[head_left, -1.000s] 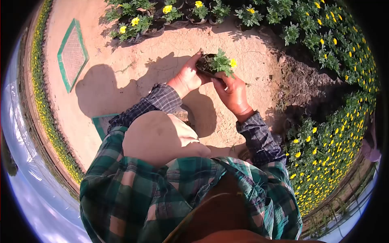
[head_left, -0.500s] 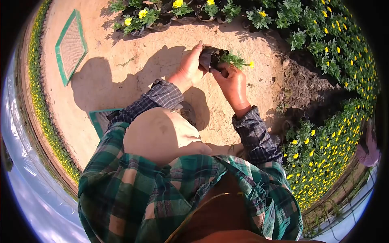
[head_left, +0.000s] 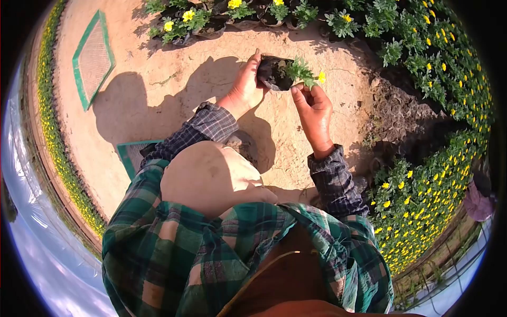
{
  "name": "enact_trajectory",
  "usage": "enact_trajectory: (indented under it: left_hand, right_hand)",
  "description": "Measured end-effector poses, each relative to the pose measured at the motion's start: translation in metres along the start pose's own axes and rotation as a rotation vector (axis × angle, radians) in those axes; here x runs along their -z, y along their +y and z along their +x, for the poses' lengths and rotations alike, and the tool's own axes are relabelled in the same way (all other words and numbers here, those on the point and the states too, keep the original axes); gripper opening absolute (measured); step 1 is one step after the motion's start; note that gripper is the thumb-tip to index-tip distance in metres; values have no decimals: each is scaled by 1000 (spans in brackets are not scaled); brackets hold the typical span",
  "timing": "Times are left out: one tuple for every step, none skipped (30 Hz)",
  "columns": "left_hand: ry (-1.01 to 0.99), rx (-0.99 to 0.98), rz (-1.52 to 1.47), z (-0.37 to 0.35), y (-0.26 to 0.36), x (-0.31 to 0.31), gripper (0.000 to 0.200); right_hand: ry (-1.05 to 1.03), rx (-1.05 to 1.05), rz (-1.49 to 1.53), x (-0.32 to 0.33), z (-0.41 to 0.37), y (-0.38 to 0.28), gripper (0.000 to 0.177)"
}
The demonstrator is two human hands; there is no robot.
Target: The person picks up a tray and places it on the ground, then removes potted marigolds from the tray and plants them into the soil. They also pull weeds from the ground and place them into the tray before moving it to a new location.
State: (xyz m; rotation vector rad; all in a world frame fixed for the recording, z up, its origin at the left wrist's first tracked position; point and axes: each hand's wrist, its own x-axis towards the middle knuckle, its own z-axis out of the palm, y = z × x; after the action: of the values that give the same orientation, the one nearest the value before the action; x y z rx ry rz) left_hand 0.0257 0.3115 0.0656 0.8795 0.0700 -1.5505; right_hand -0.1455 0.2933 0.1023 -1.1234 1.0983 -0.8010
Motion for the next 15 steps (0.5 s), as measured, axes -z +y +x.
enact_trajectory:
  left_hand:
    - [-2,1,-1,0,-1,-1,38]
    - [14,-37,60,-4,0,-7,35]
    - [31,-76,121,-7,0,-11,31]
    - [32,-75,121,-6,-1,-11,31]
    - [52,-117,187,-6,-3,-9,33]
    - [72,-158,254,-6,-5,-8,36]
    - [71,-158,255,-5,-6,-6,36]
    - [66,-149,255,-5,-6,-5,36]
    - [62,-140,255,-4,-6,-4,37]
    - [61,-139,253,-4,-7,-3,37]
    - [55,-87,154,-4,-7,-5,39]
    - [50,-35,55,-4,-6,-8,40]
    - [49,-37,54,-4,-5,-10,40]
    - [45,17,-45,-5,-2,-15,41]
    - [43,74,-145,-7,-1,-18,41]
  right_hand:
    - [2,1,-2,-1,3,0,11]
    - [24,88,-265,-3,6,-6,13]
    - [46,174,-526,-6,8,-13,15]
    - [-31,94,-685,-7,11,-22,19]
    - [-31,93,-684,-10,12,-17,19]
    - [-59,112,-768,-12,15,-8,20]
    - [-86,132,-852,-15,17,-1,25]
    - [-86,115,-857,-16,19,2,26]
    - [-86,114,-858,-17,19,5,26]
    - [-81,124,-880,-18,19,9,25]
    - [-76,134,-903,-19,20,6,23]
    - [-76,135,-904,-17,18,2,23]
    - [-69,31,-730,-14,14,-4,20]
    - [-63,-71,-553,-13,12,-10,17]
    - [-65,-72,-552,-14,10,-13,17]
